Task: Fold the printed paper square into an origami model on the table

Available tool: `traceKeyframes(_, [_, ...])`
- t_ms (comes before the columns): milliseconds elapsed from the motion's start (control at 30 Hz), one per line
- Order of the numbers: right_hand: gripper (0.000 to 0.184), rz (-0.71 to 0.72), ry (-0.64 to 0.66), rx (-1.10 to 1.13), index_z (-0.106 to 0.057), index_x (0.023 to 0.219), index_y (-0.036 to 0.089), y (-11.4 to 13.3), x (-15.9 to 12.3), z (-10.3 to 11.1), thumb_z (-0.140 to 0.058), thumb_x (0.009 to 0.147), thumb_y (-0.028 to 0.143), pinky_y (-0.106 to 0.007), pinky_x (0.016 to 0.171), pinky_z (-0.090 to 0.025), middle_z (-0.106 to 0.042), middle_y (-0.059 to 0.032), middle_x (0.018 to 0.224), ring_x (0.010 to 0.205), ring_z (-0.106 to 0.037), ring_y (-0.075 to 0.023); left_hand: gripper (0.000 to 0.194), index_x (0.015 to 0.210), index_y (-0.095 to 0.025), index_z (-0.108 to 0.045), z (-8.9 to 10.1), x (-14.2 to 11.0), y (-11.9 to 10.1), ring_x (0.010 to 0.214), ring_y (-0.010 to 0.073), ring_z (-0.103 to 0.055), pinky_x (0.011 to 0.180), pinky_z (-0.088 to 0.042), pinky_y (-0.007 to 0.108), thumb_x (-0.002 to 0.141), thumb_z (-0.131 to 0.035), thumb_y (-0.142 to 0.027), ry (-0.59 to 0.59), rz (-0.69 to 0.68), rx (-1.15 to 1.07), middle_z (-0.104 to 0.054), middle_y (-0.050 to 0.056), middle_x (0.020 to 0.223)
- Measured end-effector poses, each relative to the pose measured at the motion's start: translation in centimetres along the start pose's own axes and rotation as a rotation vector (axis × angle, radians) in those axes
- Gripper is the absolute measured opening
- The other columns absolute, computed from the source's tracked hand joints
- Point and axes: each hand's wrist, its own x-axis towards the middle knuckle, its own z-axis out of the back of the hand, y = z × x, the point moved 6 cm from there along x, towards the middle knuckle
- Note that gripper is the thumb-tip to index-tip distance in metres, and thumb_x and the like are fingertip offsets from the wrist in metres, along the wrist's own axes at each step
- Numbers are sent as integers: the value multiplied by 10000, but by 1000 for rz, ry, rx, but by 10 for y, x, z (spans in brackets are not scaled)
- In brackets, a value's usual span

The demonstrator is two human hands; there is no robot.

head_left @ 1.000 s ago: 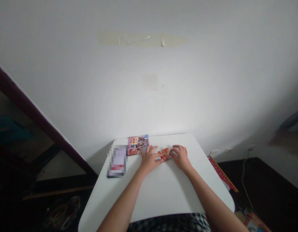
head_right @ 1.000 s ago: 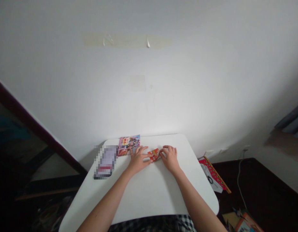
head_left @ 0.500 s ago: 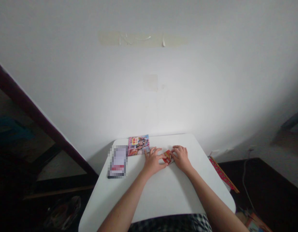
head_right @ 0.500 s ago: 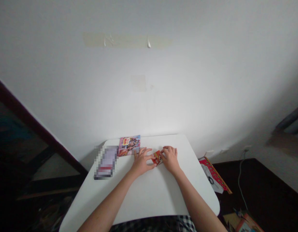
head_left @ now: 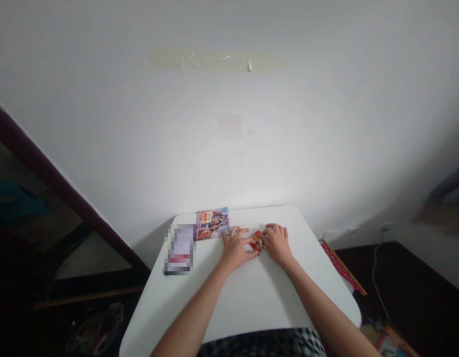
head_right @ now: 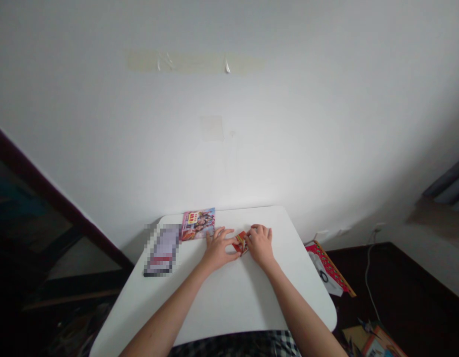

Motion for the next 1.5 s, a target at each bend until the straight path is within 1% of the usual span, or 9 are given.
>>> traceKeyframes(167, [260,10,2,25,-671,974,247,-2,0,-2,-471,980,413,-566,1108,-288,-593,-92,1249,1189,-496,-273,180,913,-377,-745,1,-1,-1,1401,322,-339,1150,-24,737,778,-723,-495,-7,18,6,-566,-42,1418])
traceKeyframes(300, [257,3,5,30,-666,984,250,-4,0,-6,-465,981,410,-589,1120,-259,-588,-93,1261,1194,-496,-275,219,915,-381,-746,0,0,-2,1398,332,-339,1134,-13,763,757,-737,-532,-14,60,5,-564,-36,1418])
traceKeyframes(567, [262,13,1,7,-662,987,245,-2,1,-3,-462,981,414,-558,1095,-296,-588,-94,1249,1168,-502,-272,189,911,-394,-747,1,1,-4,1404,343,-338,1104,47,797,735,-782,-454,3,83,-11,-576,-47,1402])
traceKeyframes(800, [244,1,-16,-3,-662,972,236,-1,1,-3,-490,972,410,-531,1083,-313,-588,-90,1243,1158,-506,-267,193,890,-386,-736,1,0,-5,1410,340,-328,1095,31,806,728,-778,-483,0,80,2,-569,-56,1414])
traceKeyframes(967, [251,-1,-27,-11,-658,975,239,0,0,-3,-476,976,412,-557,1094,-295,-593,-90,1242,1151,-510,-273,221,916,-373,-743,-1,1,-4,1416,342,-309,1121,39,774,726,-778,-480,12,90,-6,-555,-28,1433])
traceKeyframes(1100, [248,3,-30,-19,-658,994,248,0,0,-3,-475,975,413,-560,1085,-307,-594,-92,1244,1149,-508,-283,202,914,-393,-736,-1,1,-3,1415,344,-312,1113,40,783,735,-767,-481,6,81,-4,-556,-54,1425])
traceKeyframes(1267, [255,-10,-17,-21,-656,1011,255,1,1,-4,-472,976,427,-588,1104,-279,-588,-88,1254,1171,-504,-286,199,908,-382,-738,-3,1,-2,1423,356,-304,1116,33,781,730,-769,-466,8,79,-10,-548,-42,1434])
traceKeyframes(1500, [226,-16,-8,-32,-652,1007,245,5,0,1,-486,972,396,-580,1104,-296,-601,-92,1239,1171,-513,-288,233,942,-386,-734,0,0,-4,1423,349,-303,1111,16,788,730,-770,-473,14,74,7,-548,-34,1434])
